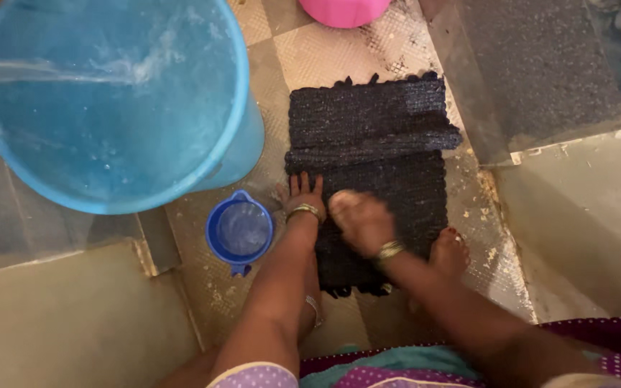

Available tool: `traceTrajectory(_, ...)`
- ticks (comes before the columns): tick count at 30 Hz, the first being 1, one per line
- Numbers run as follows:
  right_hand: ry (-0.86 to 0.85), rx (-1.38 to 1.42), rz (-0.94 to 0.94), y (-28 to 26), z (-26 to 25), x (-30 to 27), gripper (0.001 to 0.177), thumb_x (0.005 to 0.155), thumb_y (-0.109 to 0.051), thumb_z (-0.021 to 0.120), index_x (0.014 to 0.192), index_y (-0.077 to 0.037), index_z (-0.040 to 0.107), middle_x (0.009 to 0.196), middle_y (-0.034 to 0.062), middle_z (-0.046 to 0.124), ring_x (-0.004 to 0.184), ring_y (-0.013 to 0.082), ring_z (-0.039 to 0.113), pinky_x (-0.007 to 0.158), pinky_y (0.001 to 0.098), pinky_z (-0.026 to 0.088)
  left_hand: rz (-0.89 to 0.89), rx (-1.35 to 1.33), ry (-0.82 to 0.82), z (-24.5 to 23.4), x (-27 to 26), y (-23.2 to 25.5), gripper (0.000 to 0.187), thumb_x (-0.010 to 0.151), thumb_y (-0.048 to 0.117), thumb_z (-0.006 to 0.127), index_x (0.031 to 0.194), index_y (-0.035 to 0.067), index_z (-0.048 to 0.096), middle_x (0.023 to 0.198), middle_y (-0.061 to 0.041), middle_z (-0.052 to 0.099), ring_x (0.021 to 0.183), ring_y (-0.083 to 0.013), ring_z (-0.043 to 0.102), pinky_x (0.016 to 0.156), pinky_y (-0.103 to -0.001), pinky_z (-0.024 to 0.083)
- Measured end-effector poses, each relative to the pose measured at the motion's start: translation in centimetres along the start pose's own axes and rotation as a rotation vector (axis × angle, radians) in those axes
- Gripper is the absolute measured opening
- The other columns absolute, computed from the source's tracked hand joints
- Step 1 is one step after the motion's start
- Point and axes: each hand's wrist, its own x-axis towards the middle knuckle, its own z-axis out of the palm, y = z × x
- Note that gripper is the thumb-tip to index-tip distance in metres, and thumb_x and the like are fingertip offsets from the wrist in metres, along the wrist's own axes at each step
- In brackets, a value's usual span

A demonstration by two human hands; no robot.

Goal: The person cleans a small dark rug by hand on a bathroom floor, using a brush to scrub the surface with water poured from a small pitcher, and then folding and scrubbing sections of the rug.

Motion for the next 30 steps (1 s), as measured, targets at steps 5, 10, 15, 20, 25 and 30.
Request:
traceTrajectory(5,-0.375,0.287,0.378,3.6,-2.3,0.0,0.032,0.103,-0.043,0.058,0.122,-0.02,0.068,0.121,0.0165,0.069,0.104,0.0386,0.066,0.093,0.0533,0.053,0.014,0.048,-0.014,1.0,-1.3,-0.8,0.098,0.093,0.037,0.065,0.164,0.038,-0.004,0.173,-0.004,-0.013,0.158,-0.0372,-0.005,0.118,-0.073,-0.004)
traceTrajectory(10,-0.18,-0.069,0.535,15.0,-5.1,-1.1,0.024,0.103,-0.035,0.054,0.115,-0.018,0.066,0.115,0.0155,0.07,0.098,0.0368,0.068,0.087,0.0515,0.055,0.028,0.052,-0.139,-2.1,-2.9,-1.1,0.114,0.084,0.047,0.078,0.163,0.042,-0.004,0.174,0.0,-0.013,0.16,-0.0339,-0.004,0.122,-0.069,-0.002)
traceTrajectory(15,-0.082,0.213,0.201,2.2,-1.3,-1.8,0.022,0.099,-0.034,0.057,0.109,-0.017,0.068,0.106,0.0162,0.071,0.09,0.0364,0.069,0.079,0.0506,0.056,0.046,0.029,-0.036,0.1,-0.5,-1.3,0.094,0.094,0.03,0.064,0.163,0.045,0.002,0.175,0.001,-0.01,0.16,-0.0343,0.001,0.122,-0.07,0.003)
traceTrajectory(20,-0.017,0.023,-0.117,-0.2,-0.1,-3.3,0.04,0.075,-0.03,0.065,0.114,-0.026,0.074,0.114,0.0118,0.073,0.092,0.032,0.07,0.072,0.0461,0.056,0.047,0.006,-0.102,-1.2,-1.2,-1.5,0.103,0.091,0.022,0.068,0.163,0.043,-0.002,0.173,0.002,-0.014,0.16,-0.0323,-0.005,0.122,-0.069,0.001)
traceTrajectory(25,-0.394,0.076,0.709,16.9,-0.5,-2.9,0.053,0.108,-0.039,0.041,0.155,-0.014,0.042,0.119,0.0241,0.063,0.091,0.0416,0.067,0.074,0.0542,0.055,0.04,-0.062,-0.126,-1.9,-2.5,-1.9,0.105,0.089,0.028,0.071,0.162,0.045,-0.002,0.173,0.004,-0.015,0.161,-0.0299,-0.004,0.124,-0.065,0.004)
traceTrajectory(30,-0.133,0.039,0.293,8.1,0.0,-2.8,0.039,0.108,-0.041,0.051,0.122,-0.008,0.064,0.106,0.0188,0.068,0.088,0.0357,0.066,0.081,0.0518,0.056,0.036,-0.033,-0.14,-1.8,-2.1,-1.4,0.106,0.09,0.026,0.072,0.163,0.044,-0.002,0.173,0.003,-0.016,0.16,-0.0317,-0.003,0.123,-0.067,0.003)
